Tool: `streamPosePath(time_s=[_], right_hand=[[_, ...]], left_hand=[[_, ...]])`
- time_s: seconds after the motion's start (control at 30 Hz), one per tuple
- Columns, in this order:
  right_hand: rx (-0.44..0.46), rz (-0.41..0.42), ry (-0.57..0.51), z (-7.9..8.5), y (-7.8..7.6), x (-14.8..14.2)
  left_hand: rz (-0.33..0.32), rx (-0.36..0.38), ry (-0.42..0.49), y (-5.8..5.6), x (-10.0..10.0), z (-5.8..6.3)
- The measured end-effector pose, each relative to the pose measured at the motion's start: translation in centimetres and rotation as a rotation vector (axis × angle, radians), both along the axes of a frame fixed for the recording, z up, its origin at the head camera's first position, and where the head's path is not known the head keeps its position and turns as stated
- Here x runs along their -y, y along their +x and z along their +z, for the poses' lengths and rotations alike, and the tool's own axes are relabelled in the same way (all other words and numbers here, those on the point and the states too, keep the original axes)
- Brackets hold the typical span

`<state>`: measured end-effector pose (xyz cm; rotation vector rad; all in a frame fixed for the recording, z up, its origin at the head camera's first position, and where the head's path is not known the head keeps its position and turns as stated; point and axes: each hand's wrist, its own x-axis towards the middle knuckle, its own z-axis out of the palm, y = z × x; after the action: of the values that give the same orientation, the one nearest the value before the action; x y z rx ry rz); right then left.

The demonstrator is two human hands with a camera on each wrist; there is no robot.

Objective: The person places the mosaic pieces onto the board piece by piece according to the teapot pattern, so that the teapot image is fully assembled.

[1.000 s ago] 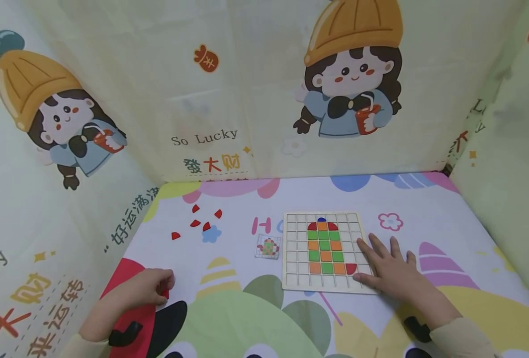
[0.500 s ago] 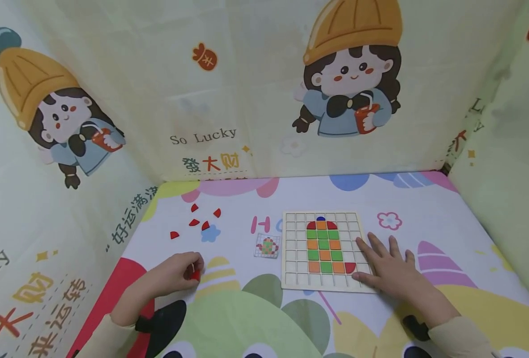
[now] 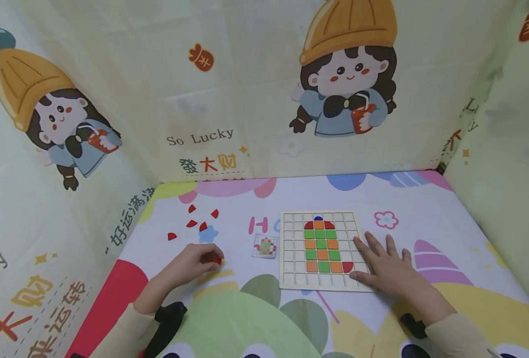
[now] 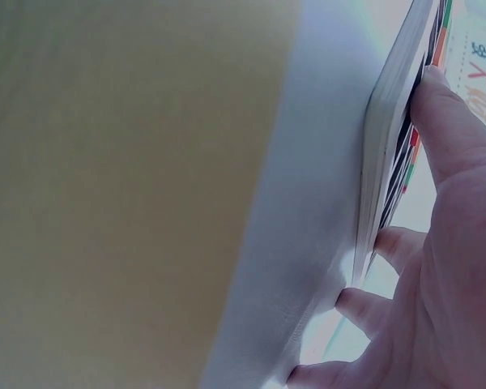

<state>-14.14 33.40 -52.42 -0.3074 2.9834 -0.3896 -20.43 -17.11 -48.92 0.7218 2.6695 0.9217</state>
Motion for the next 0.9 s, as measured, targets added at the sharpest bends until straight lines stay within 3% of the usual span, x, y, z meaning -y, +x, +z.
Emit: streamPosePath(time_s=[0.47,0.63,0.9], right_hand=[[0.013,-0.008,0.002,0.3,0.0,0.2],[0.011,-0.006,-0.004,0.4,0.0,0.1],[0.012,-0.007,-0.012,0.3,0.1,0.2]], left_hand=[[-0.051,0.059,0.137,-1.9,-5.8,0.1],[-0.073,0.052,0.174,-2.6,-9.3,0.7],[-0.083,0.122,0.242,-3.5,-15.1,1.0]])
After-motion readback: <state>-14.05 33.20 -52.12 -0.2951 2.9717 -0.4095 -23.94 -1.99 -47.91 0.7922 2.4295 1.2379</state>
